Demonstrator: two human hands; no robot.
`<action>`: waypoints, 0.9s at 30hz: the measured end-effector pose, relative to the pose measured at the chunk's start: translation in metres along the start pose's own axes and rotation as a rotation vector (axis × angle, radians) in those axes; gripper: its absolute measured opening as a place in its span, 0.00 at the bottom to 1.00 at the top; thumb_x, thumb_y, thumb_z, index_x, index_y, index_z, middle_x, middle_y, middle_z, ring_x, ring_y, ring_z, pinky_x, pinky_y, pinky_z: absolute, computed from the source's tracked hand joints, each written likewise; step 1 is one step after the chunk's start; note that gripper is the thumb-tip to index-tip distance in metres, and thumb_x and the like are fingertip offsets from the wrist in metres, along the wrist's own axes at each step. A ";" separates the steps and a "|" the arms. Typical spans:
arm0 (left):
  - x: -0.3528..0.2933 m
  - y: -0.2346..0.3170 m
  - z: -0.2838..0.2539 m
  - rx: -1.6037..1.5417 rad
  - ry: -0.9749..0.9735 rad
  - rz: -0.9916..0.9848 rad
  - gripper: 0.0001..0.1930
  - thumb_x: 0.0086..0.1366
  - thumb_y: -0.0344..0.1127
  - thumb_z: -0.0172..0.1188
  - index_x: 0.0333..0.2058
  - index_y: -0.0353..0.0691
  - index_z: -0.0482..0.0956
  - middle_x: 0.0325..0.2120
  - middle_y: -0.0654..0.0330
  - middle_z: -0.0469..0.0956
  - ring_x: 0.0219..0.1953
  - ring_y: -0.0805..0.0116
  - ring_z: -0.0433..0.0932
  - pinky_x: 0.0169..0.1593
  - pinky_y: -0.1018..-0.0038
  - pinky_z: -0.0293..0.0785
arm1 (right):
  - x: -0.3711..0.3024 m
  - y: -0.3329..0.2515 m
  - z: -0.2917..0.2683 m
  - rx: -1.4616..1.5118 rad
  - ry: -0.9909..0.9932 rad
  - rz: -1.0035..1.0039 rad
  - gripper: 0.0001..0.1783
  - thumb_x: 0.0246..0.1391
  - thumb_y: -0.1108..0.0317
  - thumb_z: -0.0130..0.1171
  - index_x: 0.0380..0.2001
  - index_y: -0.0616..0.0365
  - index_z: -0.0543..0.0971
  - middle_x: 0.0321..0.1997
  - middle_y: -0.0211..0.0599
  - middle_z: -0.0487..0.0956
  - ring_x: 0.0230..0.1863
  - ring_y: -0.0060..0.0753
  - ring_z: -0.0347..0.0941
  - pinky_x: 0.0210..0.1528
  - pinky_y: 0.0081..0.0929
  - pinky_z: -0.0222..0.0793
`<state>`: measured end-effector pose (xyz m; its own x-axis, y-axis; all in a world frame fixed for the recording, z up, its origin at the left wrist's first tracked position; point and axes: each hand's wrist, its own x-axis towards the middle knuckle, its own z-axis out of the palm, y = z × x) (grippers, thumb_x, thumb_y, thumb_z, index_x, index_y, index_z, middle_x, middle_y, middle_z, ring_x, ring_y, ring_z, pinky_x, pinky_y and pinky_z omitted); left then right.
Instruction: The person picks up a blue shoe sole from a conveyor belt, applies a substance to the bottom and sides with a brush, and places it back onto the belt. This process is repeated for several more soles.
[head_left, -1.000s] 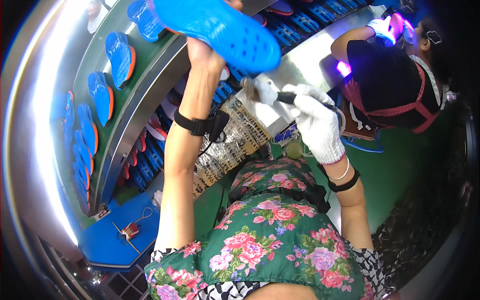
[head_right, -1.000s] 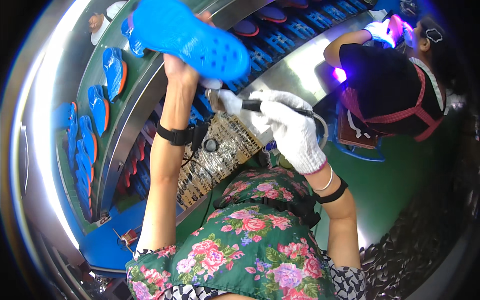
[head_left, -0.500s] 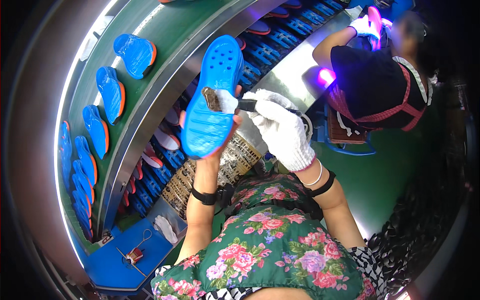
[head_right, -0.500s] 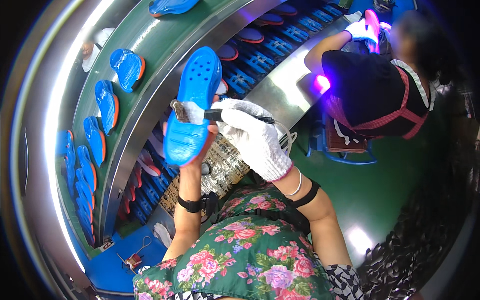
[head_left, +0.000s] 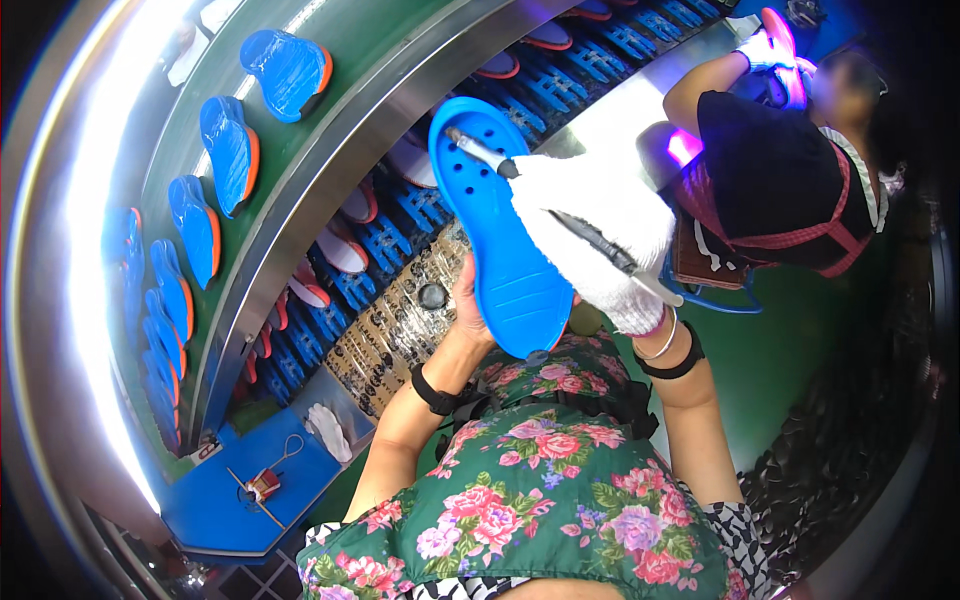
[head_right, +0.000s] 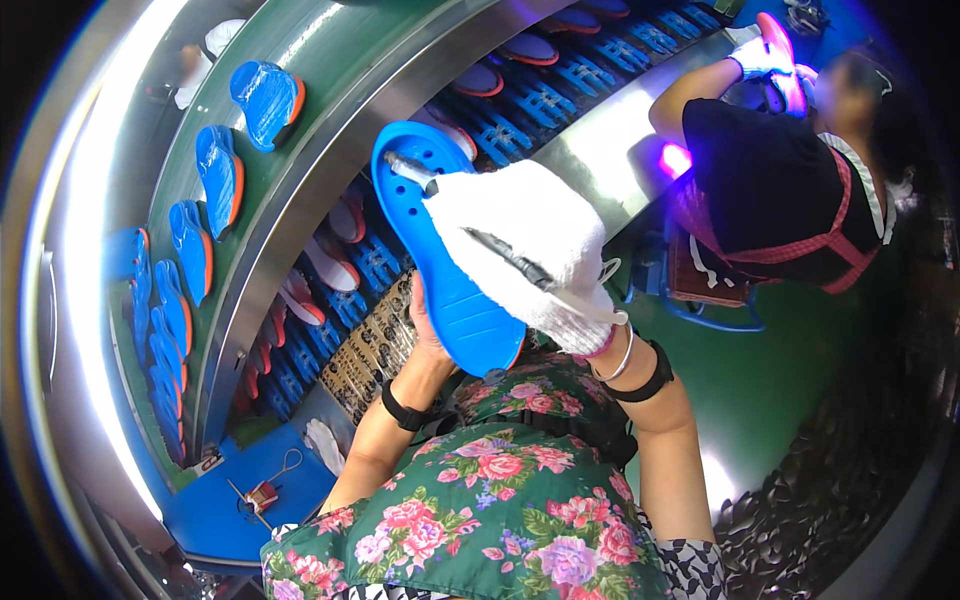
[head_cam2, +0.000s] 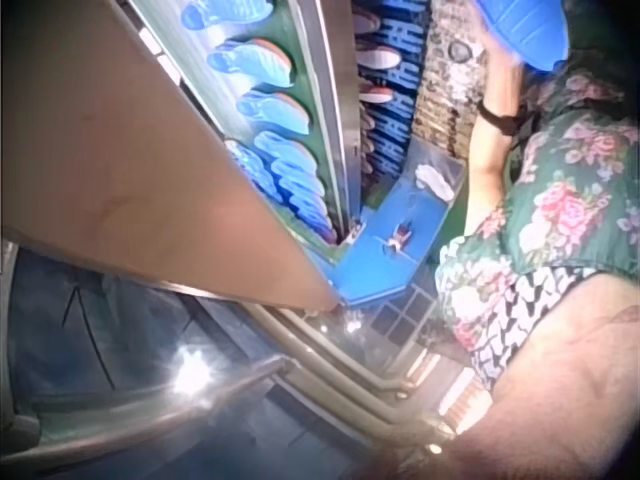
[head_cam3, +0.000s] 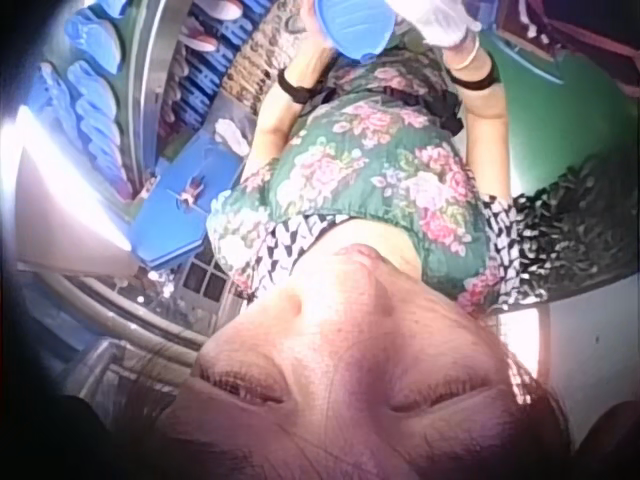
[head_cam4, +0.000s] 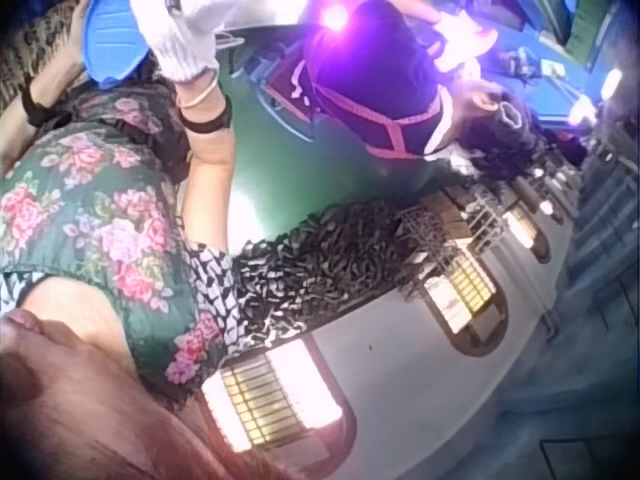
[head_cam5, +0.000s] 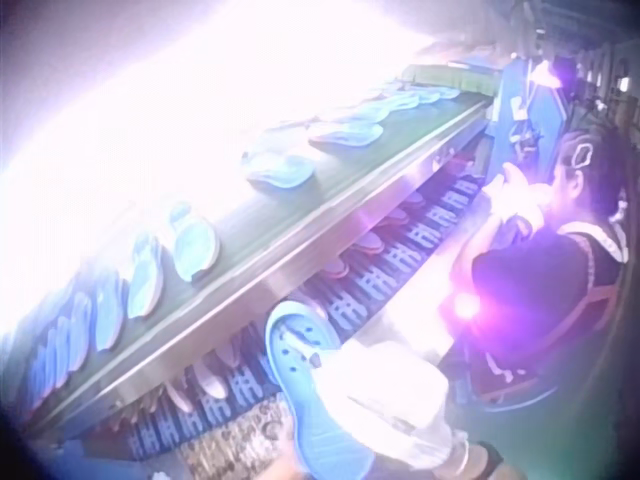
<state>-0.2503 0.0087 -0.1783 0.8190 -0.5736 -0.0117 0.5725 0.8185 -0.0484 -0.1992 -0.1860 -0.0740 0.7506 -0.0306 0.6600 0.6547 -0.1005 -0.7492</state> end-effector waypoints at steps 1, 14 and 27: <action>-0.005 0.004 -0.008 -0.001 0.003 0.003 0.45 0.61 0.70 0.61 0.68 0.46 0.66 0.59 0.48 0.76 0.60 0.40 0.75 0.65 0.32 0.65 | 0.003 -0.003 -0.001 -0.070 -0.022 -0.064 0.13 0.50 0.76 0.68 0.42 0.61 0.87 0.45 0.43 0.87 0.45 0.39 0.84 0.46 0.33 0.80; -0.012 0.020 -0.031 0.195 0.104 0.073 0.45 0.66 0.66 0.58 0.72 0.45 0.59 0.68 0.50 0.66 0.68 0.48 0.68 0.69 0.44 0.65 | -0.020 -0.009 -0.004 -0.229 -0.183 -0.198 0.21 0.48 0.72 0.68 0.49 0.55 0.86 0.48 0.39 0.86 0.47 0.43 0.81 0.49 0.38 0.77; 0.041 0.019 0.024 0.582 0.145 0.142 0.56 0.60 0.74 0.58 0.75 0.46 0.47 0.72 0.51 0.58 0.70 0.38 0.62 0.71 0.40 0.62 | -0.041 -0.010 0.027 -0.033 -0.004 0.006 0.13 0.48 0.74 0.69 0.40 0.60 0.87 0.43 0.42 0.87 0.43 0.43 0.84 0.47 0.38 0.78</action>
<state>-0.2050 0.0019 -0.1560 0.8986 -0.4232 -0.1156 0.4184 0.7475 0.5159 -0.2341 -0.1570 -0.0953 0.7548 -0.0273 0.6554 0.6471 -0.1329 -0.7508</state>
